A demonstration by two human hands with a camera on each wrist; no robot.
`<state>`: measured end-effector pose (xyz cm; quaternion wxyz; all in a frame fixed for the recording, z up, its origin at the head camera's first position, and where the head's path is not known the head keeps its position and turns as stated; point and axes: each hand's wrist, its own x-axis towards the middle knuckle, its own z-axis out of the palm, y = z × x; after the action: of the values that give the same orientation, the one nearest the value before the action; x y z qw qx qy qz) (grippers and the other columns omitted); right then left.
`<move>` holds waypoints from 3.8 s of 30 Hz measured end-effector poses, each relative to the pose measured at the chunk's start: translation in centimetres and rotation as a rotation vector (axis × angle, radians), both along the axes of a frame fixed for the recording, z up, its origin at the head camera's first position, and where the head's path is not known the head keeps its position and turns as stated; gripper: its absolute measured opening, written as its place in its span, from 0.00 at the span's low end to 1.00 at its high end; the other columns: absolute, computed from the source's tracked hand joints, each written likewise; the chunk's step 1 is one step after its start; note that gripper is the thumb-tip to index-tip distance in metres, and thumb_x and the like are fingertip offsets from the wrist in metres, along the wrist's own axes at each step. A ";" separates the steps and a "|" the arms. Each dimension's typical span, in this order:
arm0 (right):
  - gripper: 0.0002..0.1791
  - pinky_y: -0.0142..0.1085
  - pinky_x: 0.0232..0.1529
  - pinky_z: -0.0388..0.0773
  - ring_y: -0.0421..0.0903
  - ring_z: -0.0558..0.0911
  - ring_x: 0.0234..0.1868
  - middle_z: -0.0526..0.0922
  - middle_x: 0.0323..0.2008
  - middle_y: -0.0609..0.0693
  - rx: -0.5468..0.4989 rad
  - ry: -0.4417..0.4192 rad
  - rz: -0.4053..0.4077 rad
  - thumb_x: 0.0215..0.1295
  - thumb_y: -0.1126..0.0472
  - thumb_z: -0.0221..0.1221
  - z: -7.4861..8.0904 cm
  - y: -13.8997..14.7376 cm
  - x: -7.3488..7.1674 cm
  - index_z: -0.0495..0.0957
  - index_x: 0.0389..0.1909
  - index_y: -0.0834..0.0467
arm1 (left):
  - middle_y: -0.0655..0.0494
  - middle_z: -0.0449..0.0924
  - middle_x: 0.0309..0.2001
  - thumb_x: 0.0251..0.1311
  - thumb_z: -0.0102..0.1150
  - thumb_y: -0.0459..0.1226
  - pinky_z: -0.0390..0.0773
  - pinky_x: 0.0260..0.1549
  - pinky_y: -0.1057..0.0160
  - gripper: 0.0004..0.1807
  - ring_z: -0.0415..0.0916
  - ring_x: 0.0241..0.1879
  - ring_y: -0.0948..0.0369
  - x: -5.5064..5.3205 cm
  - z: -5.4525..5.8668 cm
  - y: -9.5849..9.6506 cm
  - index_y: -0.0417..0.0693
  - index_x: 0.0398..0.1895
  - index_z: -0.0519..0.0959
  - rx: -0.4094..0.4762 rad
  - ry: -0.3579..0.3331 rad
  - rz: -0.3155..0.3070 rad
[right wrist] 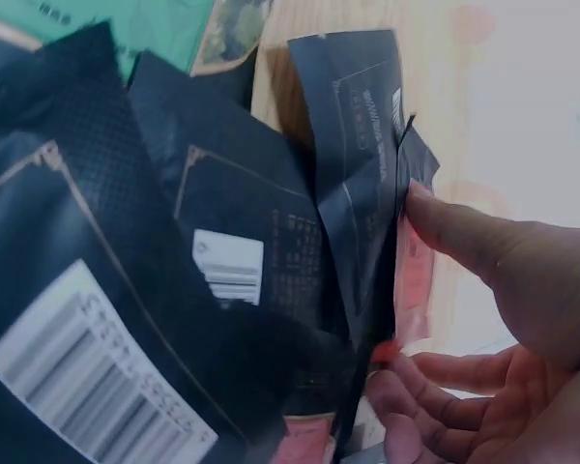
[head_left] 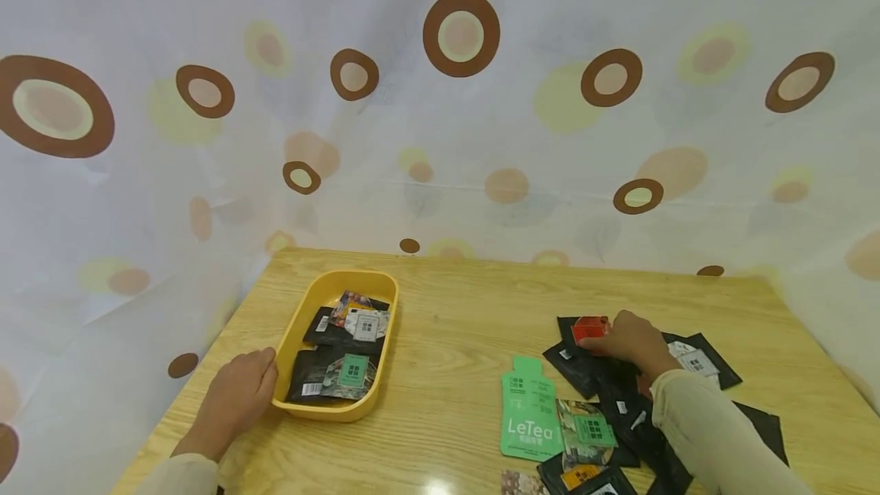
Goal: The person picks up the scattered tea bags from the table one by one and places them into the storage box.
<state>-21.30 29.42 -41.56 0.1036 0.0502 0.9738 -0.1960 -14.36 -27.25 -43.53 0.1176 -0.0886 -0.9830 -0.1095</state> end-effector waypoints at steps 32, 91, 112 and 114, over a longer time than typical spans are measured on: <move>0.29 0.30 0.48 0.83 0.35 0.87 0.39 0.81 0.49 0.56 -1.065 -0.183 0.053 0.78 0.64 0.42 3.6 -8.1 -1.8 0.51 0.71 0.77 | 0.58 0.61 0.18 0.70 0.42 0.33 0.65 0.27 0.59 0.15 0.62 0.22 0.59 0.0 0.0 0.2 0.50 0.22 0.63 0.014 -0.005 -0.002; 0.26 0.47 0.63 0.76 0.61 0.75 0.65 0.73 0.64 0.67 -0.776 -0.068 0.485 0.75 0.66 0.47 5.8 -23.6 0.5 0.61 0.71 0.71 | 0.59 0.59 0.18 0.71 0.42 0.33 0.63 0.26 0.61 0.16 0.60 0.22 0.60 0.1 0.0 0.0 0.50 0.21 0.62 0.034 -0.010 -0.005; 0.29 0.46 0.32 0.77 0.53 0.81 0.37 0.82 0.40 0.56 0.148 -0.040 0.415 0.49 0.49 0.75 3.5 -11.2 4.8 0.78 0.46 0.63 | 0.58 0.60 0.18 0.71 0.40 0.33 0.64 0.27 0.60 0.15 0.60 0.22 0.60 0.1 0.3 -0.1 0.50 0.22 0.63 0.029 -0.034 -0.014; 0.27 0.40 0.24 0.69 0.47 0.75 0.25 0.77 0.27 0.51 0.201 -0.046 0.358 0.48 0.43 0.75 3.1 -11.0 5.2 0.77 0.34 0.59 | 0.58 0.60 0.18 0.71 0.40 0.33 0.64 0.27 0.60 0.15 0.60 0.22 0.60 0.2 0.2 -0.1 0.50 0.22 0.63 0.030 -0.039 -0.013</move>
<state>-16.07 18.38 -38.44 0.1532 -0.1091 0.9793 -0.0751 -14.15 -27.36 -43.29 0.0992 -0.0914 -0.9828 -0.1265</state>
